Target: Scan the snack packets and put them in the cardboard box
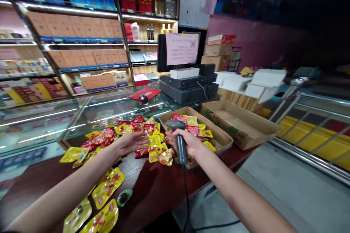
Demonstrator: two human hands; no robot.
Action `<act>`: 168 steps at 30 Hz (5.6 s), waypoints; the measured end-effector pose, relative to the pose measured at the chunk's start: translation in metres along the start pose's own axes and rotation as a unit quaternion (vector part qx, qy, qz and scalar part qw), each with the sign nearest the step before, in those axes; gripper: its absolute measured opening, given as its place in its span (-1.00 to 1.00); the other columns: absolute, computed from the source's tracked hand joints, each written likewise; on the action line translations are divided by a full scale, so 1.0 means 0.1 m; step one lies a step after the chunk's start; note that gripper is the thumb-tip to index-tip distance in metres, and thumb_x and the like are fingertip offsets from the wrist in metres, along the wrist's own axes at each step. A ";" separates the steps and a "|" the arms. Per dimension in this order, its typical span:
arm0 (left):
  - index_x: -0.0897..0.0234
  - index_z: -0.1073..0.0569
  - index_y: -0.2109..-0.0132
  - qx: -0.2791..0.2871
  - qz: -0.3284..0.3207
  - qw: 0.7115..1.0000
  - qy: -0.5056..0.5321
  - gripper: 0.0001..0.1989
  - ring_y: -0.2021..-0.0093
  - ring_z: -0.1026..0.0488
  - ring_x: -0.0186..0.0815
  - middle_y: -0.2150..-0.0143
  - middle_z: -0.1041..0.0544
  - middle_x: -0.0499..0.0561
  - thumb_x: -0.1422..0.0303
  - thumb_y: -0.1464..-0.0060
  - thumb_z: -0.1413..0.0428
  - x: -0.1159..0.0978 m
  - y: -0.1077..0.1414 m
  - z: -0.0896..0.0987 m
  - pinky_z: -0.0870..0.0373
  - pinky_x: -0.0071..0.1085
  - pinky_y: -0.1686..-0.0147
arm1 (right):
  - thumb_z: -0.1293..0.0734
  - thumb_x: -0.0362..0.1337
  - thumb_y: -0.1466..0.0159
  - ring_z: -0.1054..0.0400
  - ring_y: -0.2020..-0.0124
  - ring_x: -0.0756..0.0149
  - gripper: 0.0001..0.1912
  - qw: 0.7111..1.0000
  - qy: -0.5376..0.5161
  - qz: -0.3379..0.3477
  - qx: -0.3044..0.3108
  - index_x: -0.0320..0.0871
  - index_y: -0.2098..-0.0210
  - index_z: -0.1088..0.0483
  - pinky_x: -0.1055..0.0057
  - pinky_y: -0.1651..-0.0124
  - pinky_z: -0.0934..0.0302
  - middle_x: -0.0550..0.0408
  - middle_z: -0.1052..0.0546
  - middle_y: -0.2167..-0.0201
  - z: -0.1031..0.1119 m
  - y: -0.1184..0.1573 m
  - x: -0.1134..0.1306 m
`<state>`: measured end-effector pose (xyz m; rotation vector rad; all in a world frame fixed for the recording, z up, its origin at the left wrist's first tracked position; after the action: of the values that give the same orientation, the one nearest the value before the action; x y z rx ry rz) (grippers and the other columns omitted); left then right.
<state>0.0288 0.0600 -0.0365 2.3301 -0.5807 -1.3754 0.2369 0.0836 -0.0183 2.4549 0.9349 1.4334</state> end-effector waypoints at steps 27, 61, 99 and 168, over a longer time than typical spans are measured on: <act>0.22 -0.51 0.01 -0.321 -0.197 0.720 -0.583 -0.57 -0.02 -0.38 -0.12 -0.01 -0.46 0.13 0.25 0.07 -0.18 0.11 1.31 1.84 -0.22 -0.29 -0.05 | -0.27 -0.48 -0.01 -0.49 0.18 0.24 -0.86 0.964 0.045 -0.189 0.183 -0.25 0.40 -0.34 0.34 0.02 -0.33 -0.09 -0.56 0.30 -1.67 -0.86 -1.82; 0.32 -0.50 0.26 -0.110 -0.191 0.965 -0.144 -0.56 0.40 -0.48 -0.35 0.31 -0.56 0.05 0.31 0.37 -0.40 -0.31 0.25 1.49 -0.29 -0.56 0.53 | -0.31 -0.46 0.02 -0.47 0.22 0.30 -0.76 0.987 0.113 0.050 0.103 -0.14 0.34 -0.44 0.47 0.24 -0.37 0.08 -0.58 0.32 -1.63 -0.86 -0.78; 0.33 -0.49 0.24 -0.138 -0.215 0.958 -0.132 -0.52 0.52 -0.44 -0.40 0.41 -0.54 -0.01 0.38 0.44 -0.40 -0.64 0.08 1.50 -0.26 -0.54 0.58 | -0.29 -0.22 -0.08 -0.10 0.81 0.48 -0.81 0.955 0.250 0.146 0.062 -0.15 0.59 -0.26 0.51 0.72 -0.05 0.25 -0.27 0.82 -1.69 -0.45 -1.07; 0.44 -0.33 0.01 0.037 -0.001 0.998 0.042 -0.51 -0.02 -0.42 0.01 0.01 -0.44 0.32 0.07 -0.13 0.00 -0.21 0.51 0.82 -0.34 -0.01 0.03 | -0.23 -0.47 -0.05 -0.45 0.07 0.21 -0.84 0.987 0.008 -0.106 0.119 -0.24 0.35 -0.35 0.31 -0.05 -0.28 -0.12 -0.54 0.15 -0.95 -0.42 -0.63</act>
<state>-0.0605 0.0192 -0.0327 2.4352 -0.6133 -1.2700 0.1179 0.0640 -0.0320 2.4126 1.3984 1.3399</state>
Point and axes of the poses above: each hand's wrist, its own y-axis away from the middle knuckle, its own z-axis out of the back of the hand, x = y × z, the point moved 7 cm from there along -y, towards the middle knuckle
